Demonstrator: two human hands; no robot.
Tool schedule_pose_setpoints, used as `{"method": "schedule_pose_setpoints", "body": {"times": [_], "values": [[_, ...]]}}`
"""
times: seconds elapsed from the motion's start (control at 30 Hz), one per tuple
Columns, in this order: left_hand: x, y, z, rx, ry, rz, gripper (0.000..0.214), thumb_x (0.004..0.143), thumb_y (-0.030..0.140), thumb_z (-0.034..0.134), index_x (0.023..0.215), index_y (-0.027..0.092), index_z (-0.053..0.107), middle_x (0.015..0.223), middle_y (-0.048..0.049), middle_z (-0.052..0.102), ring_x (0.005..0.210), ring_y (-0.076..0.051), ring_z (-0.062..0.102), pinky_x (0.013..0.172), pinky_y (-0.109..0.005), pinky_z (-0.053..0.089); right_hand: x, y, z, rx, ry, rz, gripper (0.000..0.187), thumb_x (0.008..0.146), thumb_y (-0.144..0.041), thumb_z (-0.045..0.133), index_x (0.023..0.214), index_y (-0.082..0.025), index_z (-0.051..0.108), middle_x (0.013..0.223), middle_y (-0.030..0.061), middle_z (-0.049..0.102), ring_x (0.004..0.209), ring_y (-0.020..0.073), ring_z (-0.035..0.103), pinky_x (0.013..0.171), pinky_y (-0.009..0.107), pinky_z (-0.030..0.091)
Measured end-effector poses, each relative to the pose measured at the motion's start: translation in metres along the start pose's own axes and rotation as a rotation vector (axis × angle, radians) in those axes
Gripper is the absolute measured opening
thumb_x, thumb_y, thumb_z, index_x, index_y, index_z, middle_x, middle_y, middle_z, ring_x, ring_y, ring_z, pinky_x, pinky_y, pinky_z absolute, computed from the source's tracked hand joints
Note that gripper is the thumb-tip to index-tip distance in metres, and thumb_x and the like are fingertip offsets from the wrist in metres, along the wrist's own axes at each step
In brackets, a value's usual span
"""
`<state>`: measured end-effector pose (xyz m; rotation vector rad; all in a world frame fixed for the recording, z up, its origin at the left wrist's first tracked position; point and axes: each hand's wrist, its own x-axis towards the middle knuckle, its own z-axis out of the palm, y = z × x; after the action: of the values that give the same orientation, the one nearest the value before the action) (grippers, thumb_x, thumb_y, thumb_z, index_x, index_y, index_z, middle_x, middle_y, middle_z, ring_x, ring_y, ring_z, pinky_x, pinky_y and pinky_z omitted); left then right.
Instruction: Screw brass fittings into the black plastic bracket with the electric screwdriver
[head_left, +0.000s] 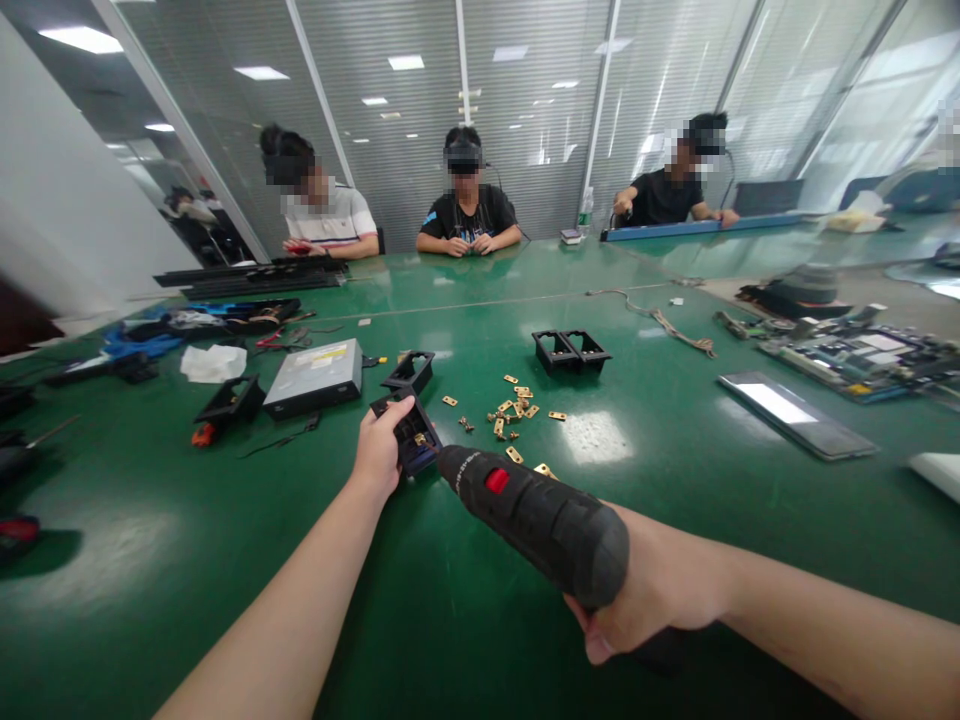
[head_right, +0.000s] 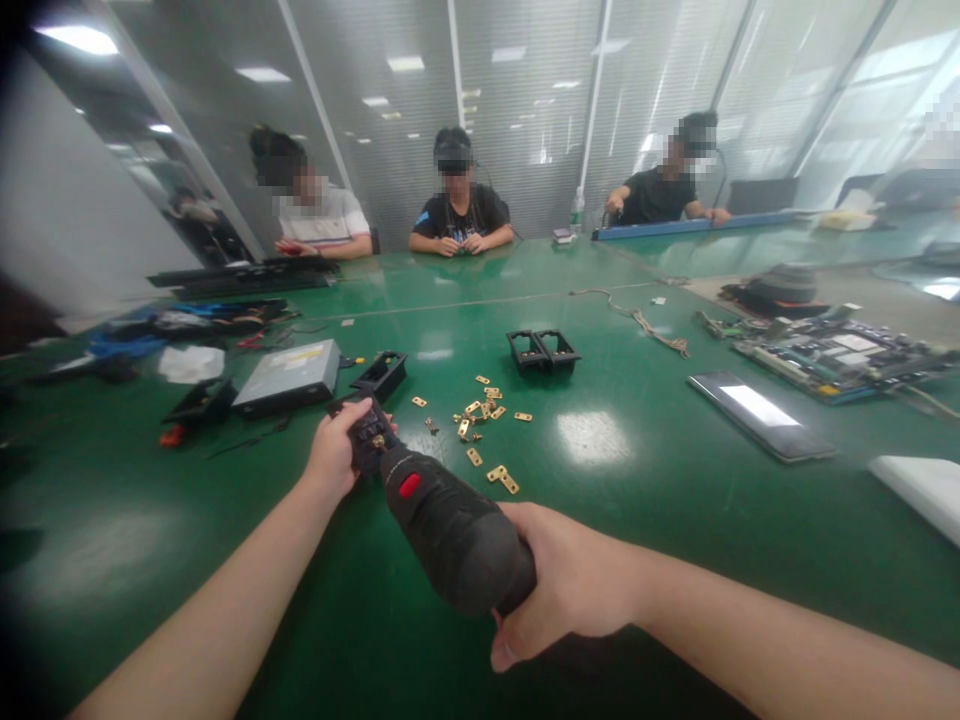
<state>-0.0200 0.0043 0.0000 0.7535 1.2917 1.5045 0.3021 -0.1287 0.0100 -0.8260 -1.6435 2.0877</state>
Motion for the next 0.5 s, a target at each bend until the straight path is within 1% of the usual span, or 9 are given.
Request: {"method": "schedule_pose_setpoints", "body": {"times": [0.13, 0.27, 0.4, 0.5], "values": [[0.0004, 0.0004, -0.0009, -0.003, 0.004, -0.013, 0.044, 0.078, 0.042, 0.103, 0.103, 0.025, 0.070, 0.086, -0.0073, 0.082, 0.077, -0.033, 0.085, 0.067, -0.041, 0.071, -0.0005, 0.0003, -0.0002, -0.016, -0.009, -0.008, 0.065, 0.053, -0.022, 0.123, 0.101, -0.023, 0.078, 0.078, -0.0084, 0.083, 0.054, 0.0120, 0.066, 0.056, 0.025, 0.056], [0.0022, 0.0003, -0.0023, -0.007, 0.003, -0.022, 0.046, 0.078, 0.042, 0.104, 0.102, 0.026, 0.068, 0.086, -0.0063, 0.081, 0.078, -0.033, 0.084, 0.071, -0.044, 0.072, -0.0002, 0.0038, -0.0028, -0.008, -0.003, 0.027, 0.072, 0.050, -0.018, 0.122, 0.108, -0.023, 0.080, 0.080, -0.0079, 0.085, 0.055, 0.0135, 0.068, 0.056, 0.025, 0.056], [0.0031, 0.0001, -0.0026, -0.016, 0.008, -0.024, 0.047, 0.076, 0.042, 0.104, 0.102, 0.026, 0.067, 0.085, -0.0050, 0.079, 0.078, -0.033, 0.084, 0.073, -0.045, 0.072, 0.0022, 0.0073, -0.0058, -0.018, 0.010, 0.034, 0.077, 0.047, -0.016, 0.121, 0.112, -0.023, 0.080, 0.088, -0.0053, 0.087, 0.066, 0.0183, 0.075, 0.060, 0.027, 0.057], [0.0028, 0.0001, -0.0023, -0.005, 0.005, -0.018, 0.047, 0.076, 0.043, 0.103, 0.101, 0.026, 0.067, 0.086, -0.0053, 0.079, 0.077, -0.033, 0.083, 0.073, -0.046, 0.072, 0.0034, 0.0079, -0.0065, -0.025, 0.007, 0.041, 0.077, 0.047, -0.017, 0.120, 0.112, -0.023, 0.080, 0.088, -0.0053, 0.087, 0.067, 0.0187, 0.075, 0.059, 0.027, 0.056]]}}
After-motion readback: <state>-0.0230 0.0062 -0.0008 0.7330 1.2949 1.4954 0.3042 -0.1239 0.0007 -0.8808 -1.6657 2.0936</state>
